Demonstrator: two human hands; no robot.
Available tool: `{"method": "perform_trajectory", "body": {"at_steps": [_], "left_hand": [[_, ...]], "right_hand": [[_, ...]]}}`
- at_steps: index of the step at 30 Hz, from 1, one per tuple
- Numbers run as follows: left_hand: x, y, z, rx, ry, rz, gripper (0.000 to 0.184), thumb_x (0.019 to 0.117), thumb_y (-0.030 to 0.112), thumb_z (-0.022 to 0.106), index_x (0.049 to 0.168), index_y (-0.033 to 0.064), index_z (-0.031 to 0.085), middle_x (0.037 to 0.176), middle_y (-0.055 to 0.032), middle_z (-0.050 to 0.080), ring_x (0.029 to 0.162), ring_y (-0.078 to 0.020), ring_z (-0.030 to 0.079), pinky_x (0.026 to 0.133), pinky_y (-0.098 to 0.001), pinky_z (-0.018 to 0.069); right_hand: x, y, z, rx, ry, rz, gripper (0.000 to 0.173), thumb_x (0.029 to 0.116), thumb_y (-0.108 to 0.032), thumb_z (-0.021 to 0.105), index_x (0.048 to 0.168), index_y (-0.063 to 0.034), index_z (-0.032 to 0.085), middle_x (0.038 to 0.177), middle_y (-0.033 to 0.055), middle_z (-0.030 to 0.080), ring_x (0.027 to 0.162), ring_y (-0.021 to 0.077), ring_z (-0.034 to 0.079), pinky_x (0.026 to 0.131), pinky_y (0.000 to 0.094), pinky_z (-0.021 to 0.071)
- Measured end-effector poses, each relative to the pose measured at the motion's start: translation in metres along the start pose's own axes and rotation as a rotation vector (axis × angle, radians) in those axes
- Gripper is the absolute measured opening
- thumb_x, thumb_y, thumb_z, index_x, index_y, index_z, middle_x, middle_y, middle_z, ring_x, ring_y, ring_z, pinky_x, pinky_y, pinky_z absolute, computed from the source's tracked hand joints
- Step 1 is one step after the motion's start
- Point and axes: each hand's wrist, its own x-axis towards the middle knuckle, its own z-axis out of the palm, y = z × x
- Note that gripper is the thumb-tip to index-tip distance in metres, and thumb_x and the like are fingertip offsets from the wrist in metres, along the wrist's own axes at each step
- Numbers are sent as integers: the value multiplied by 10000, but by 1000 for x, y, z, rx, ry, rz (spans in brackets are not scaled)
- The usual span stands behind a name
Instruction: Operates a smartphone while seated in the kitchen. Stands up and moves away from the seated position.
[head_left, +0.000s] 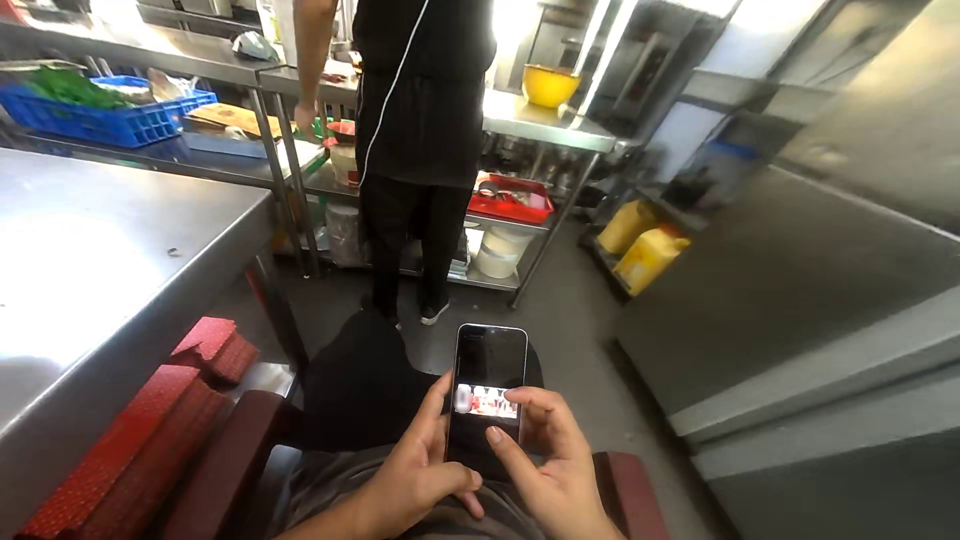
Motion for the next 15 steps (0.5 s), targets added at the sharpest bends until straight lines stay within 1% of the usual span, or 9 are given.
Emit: {"method": "perform_trajectory", "body": {"at_steps": [3,5,7,8,11,13,15], "left_hand": [[0,0,0,-1,-2,-3,993,891,-117,556,1622,236,-17,1429,-220,513,1138,-401,661,691,-504,652],[0,0,0,4,-6,-7,999,889,-121,552,1624,236,-23,1448,-221,498,1156,-403,652,698,-507,652],[0,0,0,7,-9,-8,999,886,-121,555,1625,235,-16,1465,-221,482,1167,-407,645,695,-511,651],[0,-1,0,7,-8,-8,1002,886,-117,563,1624,230,-19,1467,-224,478,1165,-410,646,692,-512,652],[-1,-1,1,7,3,-14,1019,886,-102,590,1626,228,-28,1462,-222,480,1140,-410,657,688,-514,654],[-1,0,2,11,-1,-20,1019,884,-100,583,1630,228,-30,1463,-224,481,1133,-408,660,688,-513,652],[-1,-1,2,13,-13,-20,1014,884,-106,573,1630,228,-27,1480,-226,466,1161,-418,646,691,-520,653]], "right_hand": [[0,1,0,-13,-5,2,396,949,-173,714,1325,-131,597,1040,73,709,786,168,690,657,307,606],[0,2,-1,-36,-9,20,413,950,-183,717,1347,-141,612,1072,66,711,794,163,686,658,306,603],[0,3,-1,-54,-16,45,502,934,-193,736,1413,-151,592,1117,72,723,839,182,711,680,326,628],[0,2,-1,-59,-29,58,578,925,-205,747,1466,-160,549,1151,76,720,872,192,716,702,340,635],[1,1,-3,-68,-73,86,850,879,-228,793,1600,-169,346,1215,102,702,981,240,731,799,403,663],[0,1,-3,-84,-79,96,981,849,-244,819,1638,-192,238,1214,99,701,1008,245,730,826,414,663],[0,1,-3,-92,-78,92,1052,827,-258,838,1648,-206,183,1215,91,701,1013,240,732,830,413,665]]}}
